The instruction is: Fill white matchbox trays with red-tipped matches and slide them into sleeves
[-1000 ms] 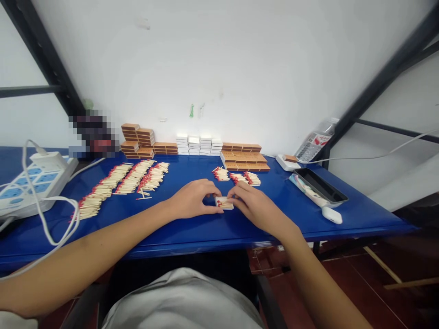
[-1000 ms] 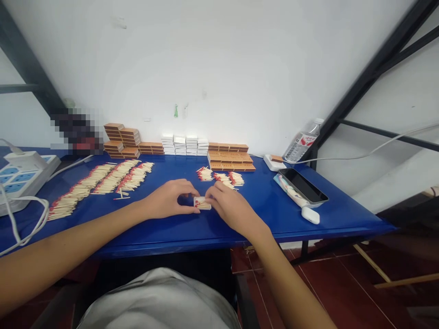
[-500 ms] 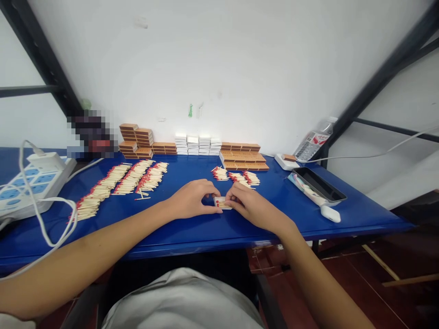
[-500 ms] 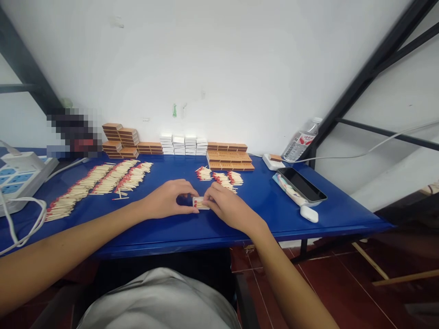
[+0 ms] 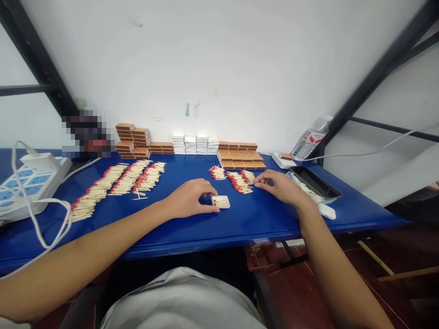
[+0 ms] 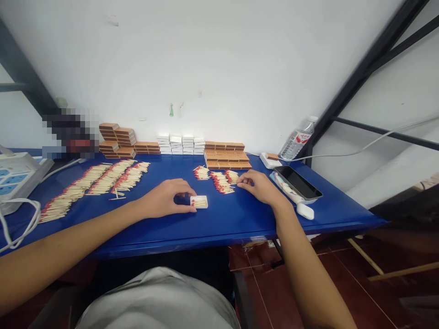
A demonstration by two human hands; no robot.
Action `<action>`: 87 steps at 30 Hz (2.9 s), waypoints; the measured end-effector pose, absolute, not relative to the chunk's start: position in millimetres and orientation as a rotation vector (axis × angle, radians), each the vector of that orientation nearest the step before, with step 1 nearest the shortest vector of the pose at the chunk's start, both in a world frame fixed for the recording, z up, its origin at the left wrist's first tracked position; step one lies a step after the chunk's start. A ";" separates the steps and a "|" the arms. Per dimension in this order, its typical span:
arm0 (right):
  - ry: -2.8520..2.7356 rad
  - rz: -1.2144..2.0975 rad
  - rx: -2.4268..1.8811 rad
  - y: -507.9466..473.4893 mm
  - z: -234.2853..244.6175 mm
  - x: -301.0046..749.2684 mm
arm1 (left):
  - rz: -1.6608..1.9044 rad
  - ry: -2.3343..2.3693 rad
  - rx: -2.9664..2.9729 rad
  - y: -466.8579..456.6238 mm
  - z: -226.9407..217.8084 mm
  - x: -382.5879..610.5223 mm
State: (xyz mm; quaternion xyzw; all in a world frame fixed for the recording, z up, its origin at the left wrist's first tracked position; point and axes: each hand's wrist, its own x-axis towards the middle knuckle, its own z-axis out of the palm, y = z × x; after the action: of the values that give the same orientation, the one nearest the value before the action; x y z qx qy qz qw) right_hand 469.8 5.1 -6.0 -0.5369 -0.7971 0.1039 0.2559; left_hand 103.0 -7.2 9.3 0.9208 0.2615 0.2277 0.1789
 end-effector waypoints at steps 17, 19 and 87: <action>-2.187 0.257 -1.508 5.8 -8.1 465.5 | 0.646 0.731 2.626 -6.7 8.4 102.7; -2.190 0.241 -1.513 1.9 -6.4 463.0 | 0.650 0.729 2.631 -6.2 7.7 102.6; -2.239 0.116 -1.410 6.9 -19.7 460.5 | 0.652 0.734 2.628 -7.3 8.4 104.0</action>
State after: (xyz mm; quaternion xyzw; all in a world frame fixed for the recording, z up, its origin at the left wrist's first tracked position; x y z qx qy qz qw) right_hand 460.5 6.9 -19.7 -0.5164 -0.8198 0.0427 0.2439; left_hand 104.0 -7.3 8.4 0.9236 0.2579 0.2291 0.1672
